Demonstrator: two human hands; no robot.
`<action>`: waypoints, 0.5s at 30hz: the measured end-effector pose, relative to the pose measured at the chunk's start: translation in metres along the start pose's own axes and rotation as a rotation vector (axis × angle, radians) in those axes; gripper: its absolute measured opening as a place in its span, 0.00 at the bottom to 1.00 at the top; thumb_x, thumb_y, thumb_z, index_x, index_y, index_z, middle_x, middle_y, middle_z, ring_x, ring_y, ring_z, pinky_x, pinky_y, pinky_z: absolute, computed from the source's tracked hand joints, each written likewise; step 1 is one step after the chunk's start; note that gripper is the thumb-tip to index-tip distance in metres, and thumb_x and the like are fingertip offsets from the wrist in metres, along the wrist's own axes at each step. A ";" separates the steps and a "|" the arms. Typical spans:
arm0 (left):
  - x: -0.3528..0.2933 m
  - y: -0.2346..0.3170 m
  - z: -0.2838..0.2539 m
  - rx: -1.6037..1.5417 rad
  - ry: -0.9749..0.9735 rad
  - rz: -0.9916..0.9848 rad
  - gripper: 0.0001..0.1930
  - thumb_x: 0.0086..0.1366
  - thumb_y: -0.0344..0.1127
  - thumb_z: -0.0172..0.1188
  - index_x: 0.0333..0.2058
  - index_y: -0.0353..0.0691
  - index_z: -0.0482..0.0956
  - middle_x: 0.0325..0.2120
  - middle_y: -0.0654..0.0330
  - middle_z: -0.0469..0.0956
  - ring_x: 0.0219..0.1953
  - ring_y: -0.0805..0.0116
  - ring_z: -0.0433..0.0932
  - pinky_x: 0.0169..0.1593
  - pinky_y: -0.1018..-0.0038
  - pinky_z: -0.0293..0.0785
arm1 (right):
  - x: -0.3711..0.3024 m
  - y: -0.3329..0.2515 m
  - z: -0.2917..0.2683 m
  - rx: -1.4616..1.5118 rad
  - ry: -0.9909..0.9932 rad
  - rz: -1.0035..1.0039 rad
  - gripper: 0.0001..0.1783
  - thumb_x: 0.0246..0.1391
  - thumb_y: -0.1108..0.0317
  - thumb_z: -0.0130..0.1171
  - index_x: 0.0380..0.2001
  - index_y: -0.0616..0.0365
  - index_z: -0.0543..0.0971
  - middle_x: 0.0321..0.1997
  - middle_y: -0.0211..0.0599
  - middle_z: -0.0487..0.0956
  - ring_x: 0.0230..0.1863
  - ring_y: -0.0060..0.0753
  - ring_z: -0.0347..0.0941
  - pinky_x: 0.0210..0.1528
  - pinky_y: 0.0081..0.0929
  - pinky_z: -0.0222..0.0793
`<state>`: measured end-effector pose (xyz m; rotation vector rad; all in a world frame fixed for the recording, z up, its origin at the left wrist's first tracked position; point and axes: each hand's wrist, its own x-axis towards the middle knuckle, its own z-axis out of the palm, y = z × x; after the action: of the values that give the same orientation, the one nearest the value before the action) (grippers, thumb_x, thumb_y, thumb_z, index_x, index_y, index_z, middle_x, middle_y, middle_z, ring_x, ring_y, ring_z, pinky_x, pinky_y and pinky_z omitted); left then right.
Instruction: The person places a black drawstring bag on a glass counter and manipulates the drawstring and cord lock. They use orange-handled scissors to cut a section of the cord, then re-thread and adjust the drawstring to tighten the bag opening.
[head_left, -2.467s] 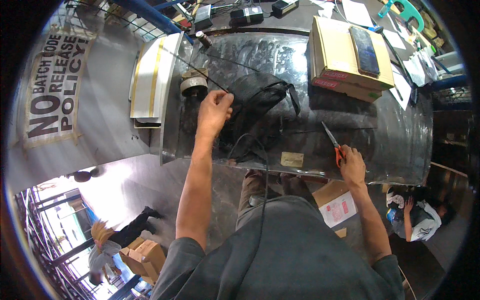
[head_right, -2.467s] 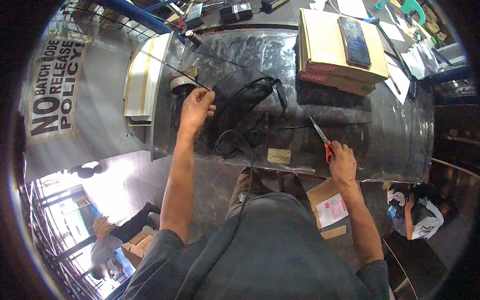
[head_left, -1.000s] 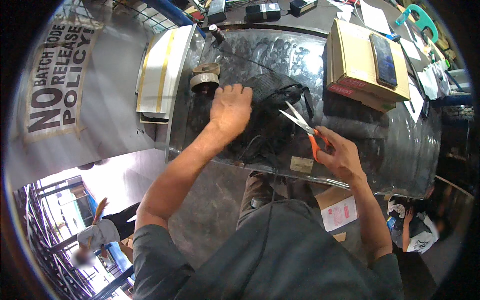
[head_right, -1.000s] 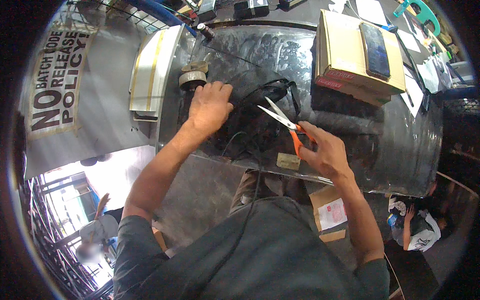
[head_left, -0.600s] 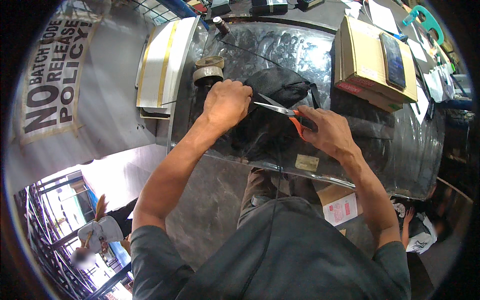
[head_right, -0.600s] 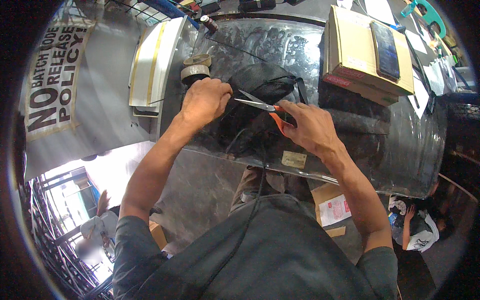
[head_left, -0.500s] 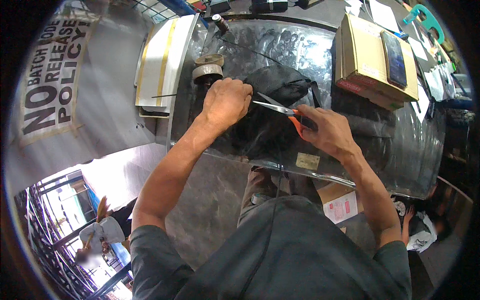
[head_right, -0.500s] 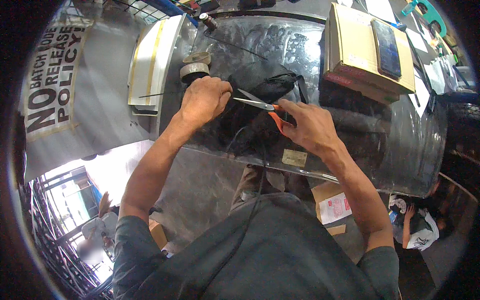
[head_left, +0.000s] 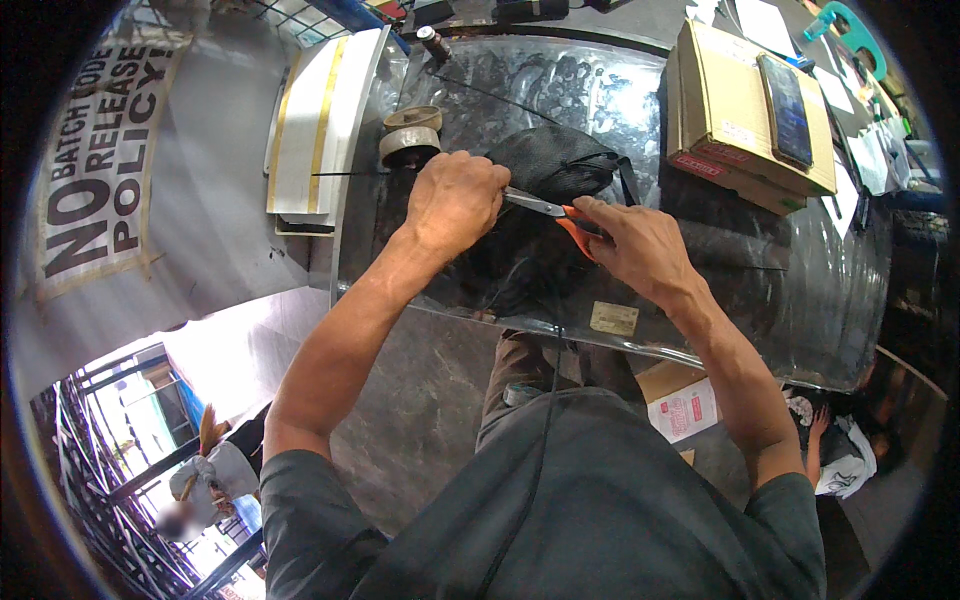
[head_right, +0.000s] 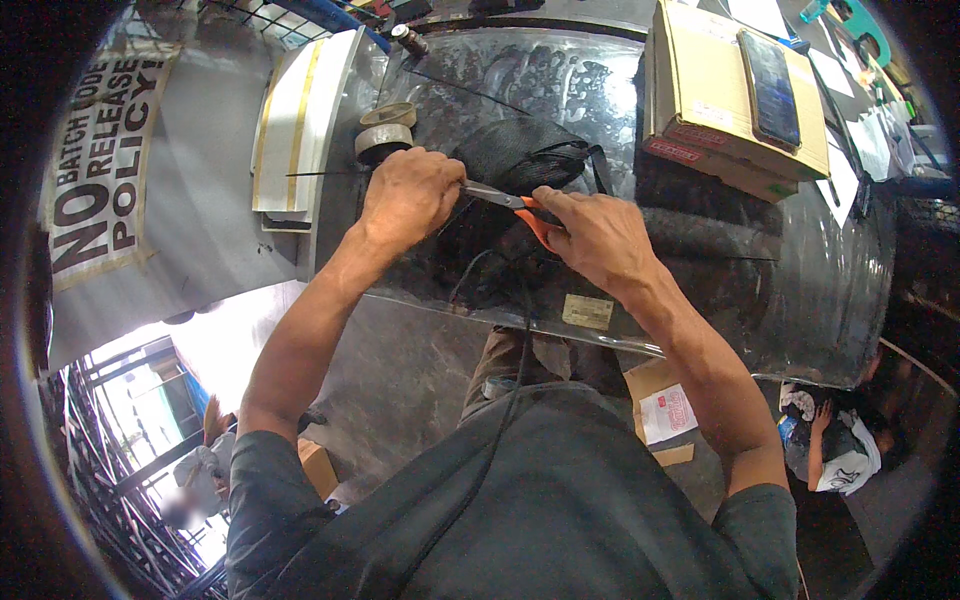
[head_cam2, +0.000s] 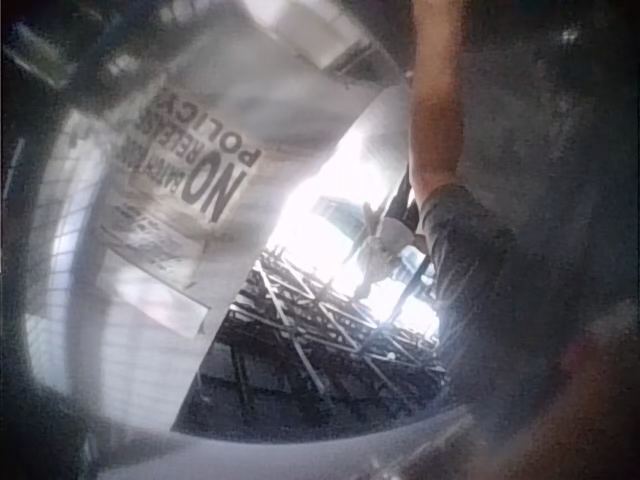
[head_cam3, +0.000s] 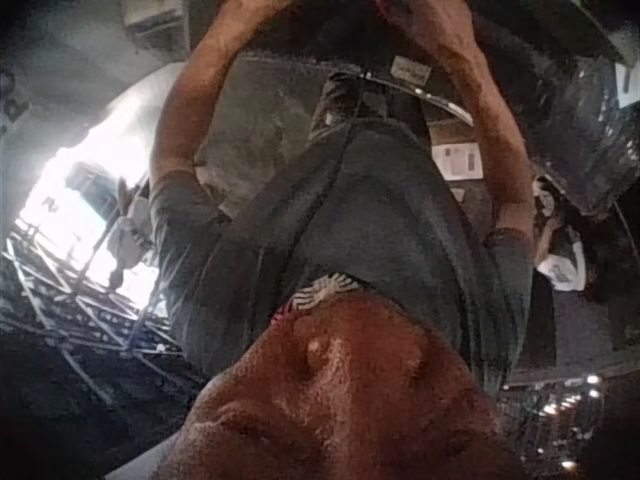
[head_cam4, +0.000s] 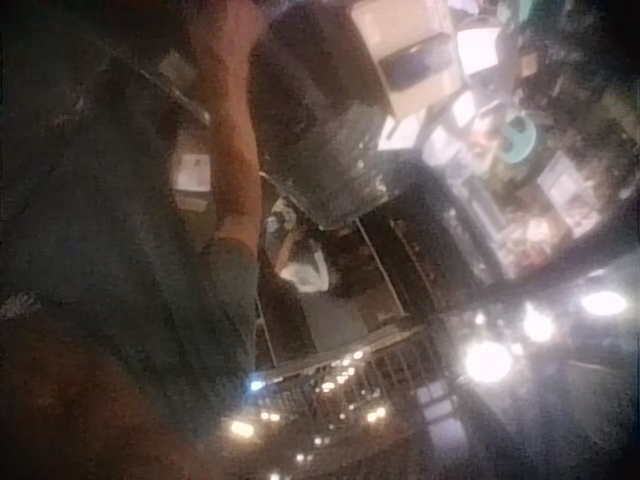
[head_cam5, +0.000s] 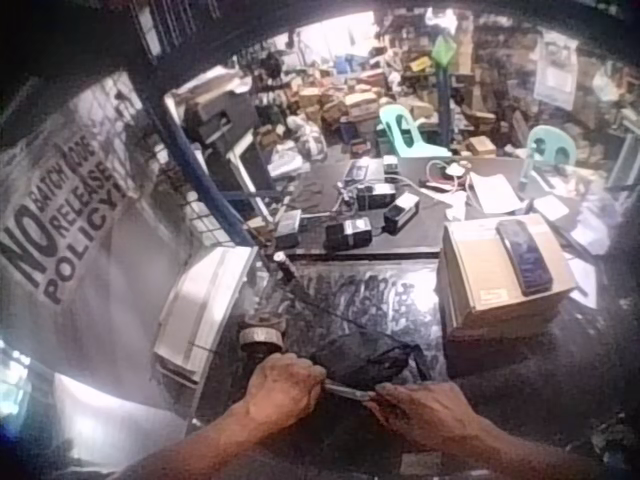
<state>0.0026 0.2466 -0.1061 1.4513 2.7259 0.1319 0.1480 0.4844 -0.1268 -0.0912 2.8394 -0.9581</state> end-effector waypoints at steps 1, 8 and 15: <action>0.001 0.000 -0.001 -0.012 0.011 -0.004 0.05 0.64 0.35 0.63 0.34 0.43 0.85 0.28 0.56 0.81 0.37 0.52 0.81 0.45 0.55 0.76 | -0.001 0.004 0.004 0.010 0.033 -0.022 0.30 0.56 0.65 0.67 0.63 0.47 0.79 0.46 0.44 0.87 0.44 0.53 0.84 0.47 0.45 0.78; 0.010 0.002 -0.002 -0.028 0.084 0.049 0.03 0.63 0.33 0.63 0.32 0.42 0.84 0.27 0.57 0.79 0.35 0.52 0.79 0.44 0.57 0.75 | -0.011 0.012 0.003 0.018 0.058 -0.004 0.28 0.58 0.66 0.64 0.63 0.48 0.79 0.44 0.44 0.87 0.43 0.53 0.83 0.45 0.47 0.77; 0.013 -0.001 0.005 -0.023 0.112 0.113 0.02 0.62 0.32 0.64 0.30 0.42 0.81 0.26 0.57 0.78 0.33 0.53 0.78 0.41 0.57 0.74 | -0.008 0.003 -0.006 0.022 -0.003 -0.033 0.17 0.58 0.63 0.63 0.51 0.50 0.80 0.33 0.47 0.85 0.37 0.58 0.83 0.38 0.54 0.75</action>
<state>-0.0046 0.2569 -0.1110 1.6392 2.7172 0.2551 0.1546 0.4914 -0.1228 -0.1378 2.8320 -0.9946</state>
